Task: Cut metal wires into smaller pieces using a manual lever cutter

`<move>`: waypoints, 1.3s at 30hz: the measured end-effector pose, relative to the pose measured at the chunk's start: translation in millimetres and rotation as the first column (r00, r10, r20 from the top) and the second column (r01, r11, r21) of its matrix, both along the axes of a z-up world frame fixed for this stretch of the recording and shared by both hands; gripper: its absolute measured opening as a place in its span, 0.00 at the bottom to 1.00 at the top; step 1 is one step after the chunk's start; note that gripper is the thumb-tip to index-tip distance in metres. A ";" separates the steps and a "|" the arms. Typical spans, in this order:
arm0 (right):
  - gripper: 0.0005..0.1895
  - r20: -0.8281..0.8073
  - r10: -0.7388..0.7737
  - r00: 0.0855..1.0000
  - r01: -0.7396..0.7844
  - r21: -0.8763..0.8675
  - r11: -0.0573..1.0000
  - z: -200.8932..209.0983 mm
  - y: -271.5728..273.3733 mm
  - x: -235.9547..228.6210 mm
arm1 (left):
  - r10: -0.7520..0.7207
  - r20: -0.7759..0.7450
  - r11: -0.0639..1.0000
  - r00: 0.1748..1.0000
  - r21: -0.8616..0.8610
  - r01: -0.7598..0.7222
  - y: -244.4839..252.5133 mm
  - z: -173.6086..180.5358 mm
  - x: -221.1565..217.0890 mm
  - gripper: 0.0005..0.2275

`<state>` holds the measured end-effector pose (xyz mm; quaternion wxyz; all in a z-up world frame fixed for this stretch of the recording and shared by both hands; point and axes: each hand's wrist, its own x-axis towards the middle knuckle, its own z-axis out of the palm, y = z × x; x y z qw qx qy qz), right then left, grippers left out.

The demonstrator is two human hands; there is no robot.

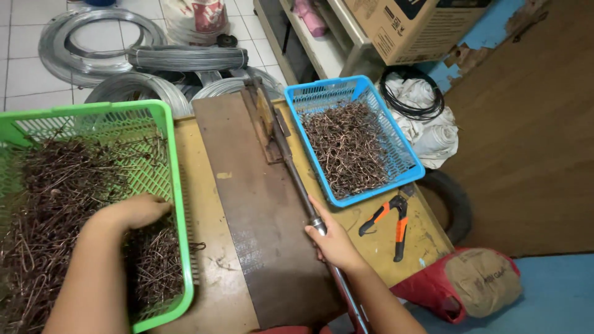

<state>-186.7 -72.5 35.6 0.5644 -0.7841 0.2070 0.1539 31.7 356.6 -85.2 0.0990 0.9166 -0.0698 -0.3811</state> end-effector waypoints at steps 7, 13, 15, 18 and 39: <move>0.42 0.021 0.007 1.000 -0.007 0.011 1.000 -12.7 -5.0 0.4 | 0.070 -0.147 0.960 0.987 -0.257 -0.107 26.0 -4.2 -1.6 0.17; 0.42 0.039 0.005 0.999 -0.005 0.014 1.000 -13.9 -5.5 0.1 | 0.167 -0.094 0.925 0.981 -0.330 -0.189 14.0 20.5 -6.9 0.09; 0.42 0.034 0.007 0.999 -0.008 0.029 1.000 -13.6 -5.4 -0.3 | 0.132 -0.119 0.882 0.984 -0.440 -0.171 14.0 15.0 -7.7 0.11; 0.42 0.033 0.001 0.999 -0.002 0.053 0.999 -12.4 -4.7 0.3 | 0.157 -0.021 0.954 0.987 -0.256 -0.157 4.0 16.9 -7.3 0.08; 0.42 0.051 0.009 0.999 -0.013 0.079 0.997 -18.5 -8.7 0.8 | 0.569 -0.299 0.233 0.766 -0.835 -0.499 14.4 86.2 -20.4 0.05</move>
